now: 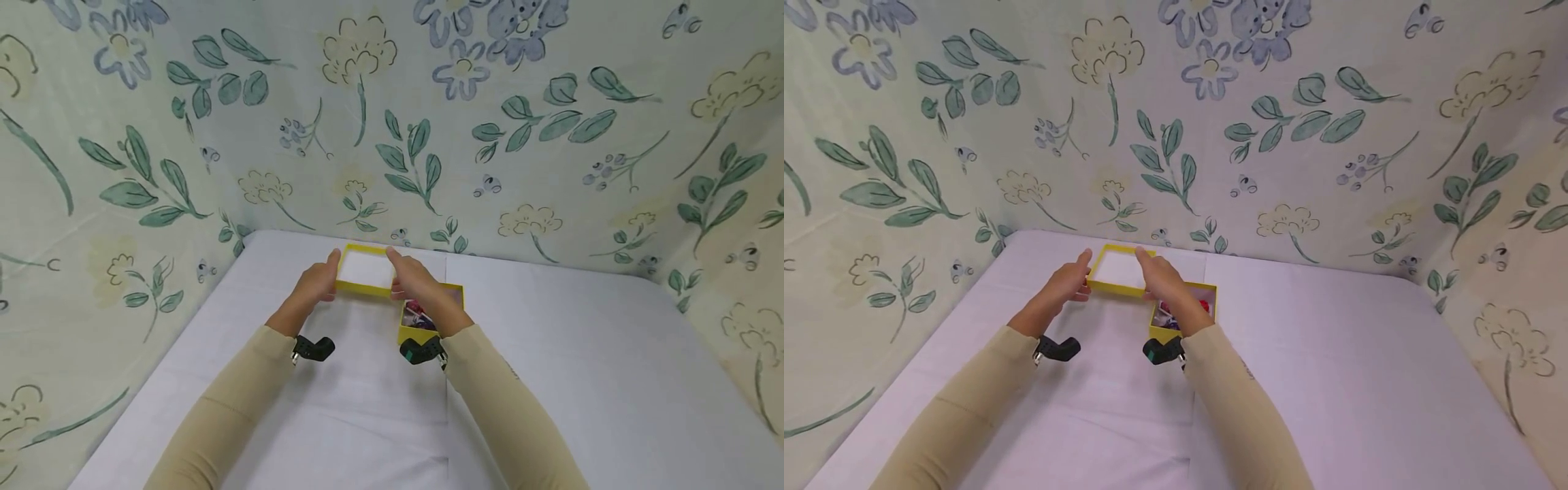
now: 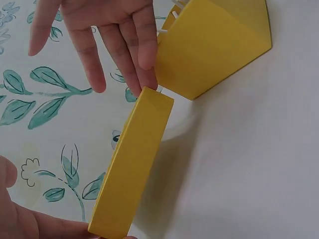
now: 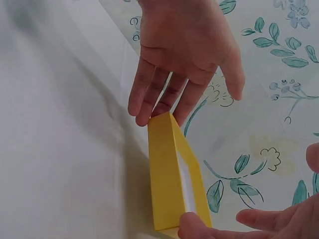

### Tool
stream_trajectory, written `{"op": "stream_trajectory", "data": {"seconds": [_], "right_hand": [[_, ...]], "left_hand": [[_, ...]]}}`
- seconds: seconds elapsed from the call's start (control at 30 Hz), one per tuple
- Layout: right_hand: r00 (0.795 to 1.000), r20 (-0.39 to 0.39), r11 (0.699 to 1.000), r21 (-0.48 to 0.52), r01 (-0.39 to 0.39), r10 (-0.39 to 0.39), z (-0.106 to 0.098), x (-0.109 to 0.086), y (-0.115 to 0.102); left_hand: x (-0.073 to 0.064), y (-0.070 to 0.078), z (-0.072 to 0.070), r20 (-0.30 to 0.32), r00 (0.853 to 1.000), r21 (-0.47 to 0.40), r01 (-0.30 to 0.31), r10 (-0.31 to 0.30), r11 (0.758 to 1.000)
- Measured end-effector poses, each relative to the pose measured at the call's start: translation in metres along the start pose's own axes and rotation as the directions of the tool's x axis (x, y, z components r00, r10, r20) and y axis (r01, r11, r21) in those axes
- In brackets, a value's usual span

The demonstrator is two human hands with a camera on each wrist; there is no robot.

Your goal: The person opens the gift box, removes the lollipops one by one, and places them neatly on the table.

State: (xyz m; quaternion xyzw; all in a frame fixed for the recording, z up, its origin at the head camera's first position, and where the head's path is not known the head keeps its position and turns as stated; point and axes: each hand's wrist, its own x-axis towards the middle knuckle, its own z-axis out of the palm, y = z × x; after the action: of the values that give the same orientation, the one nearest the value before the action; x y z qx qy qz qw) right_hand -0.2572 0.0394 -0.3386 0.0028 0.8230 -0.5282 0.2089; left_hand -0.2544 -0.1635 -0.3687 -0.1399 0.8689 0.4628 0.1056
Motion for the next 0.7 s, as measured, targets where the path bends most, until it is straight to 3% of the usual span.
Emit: {"op": "stream_trajectory", "data": {"seconds": [0.2, 0.43, 0.7], "right_hand": [[0.998, 0.015, 0.992, -0.116, -0.057, 0.059, 0.008, -0.001, -0.006], [0.993, 0.075, 0.994, 0.063, -0.093, 0.088, 0.024, 0.001, -0.009], [0.994, 0.055, 0.994, 0.048, -0.095, 0.093, 0.029, -0.001, -0.003]], "left_hand": [[0.007, -0.010, 0.005, -0.015, 0.999, 0.018, 0.042, -0.042, 0.999], [0.008, -0.021, 0.004, 0.004, 0.998, -0.032, 0.064, -0.064, 0.997], [0.009, -0.027, 0.004, 0.030, 0.997, -0.054, 0.068, -0.066, 0.996]]}}
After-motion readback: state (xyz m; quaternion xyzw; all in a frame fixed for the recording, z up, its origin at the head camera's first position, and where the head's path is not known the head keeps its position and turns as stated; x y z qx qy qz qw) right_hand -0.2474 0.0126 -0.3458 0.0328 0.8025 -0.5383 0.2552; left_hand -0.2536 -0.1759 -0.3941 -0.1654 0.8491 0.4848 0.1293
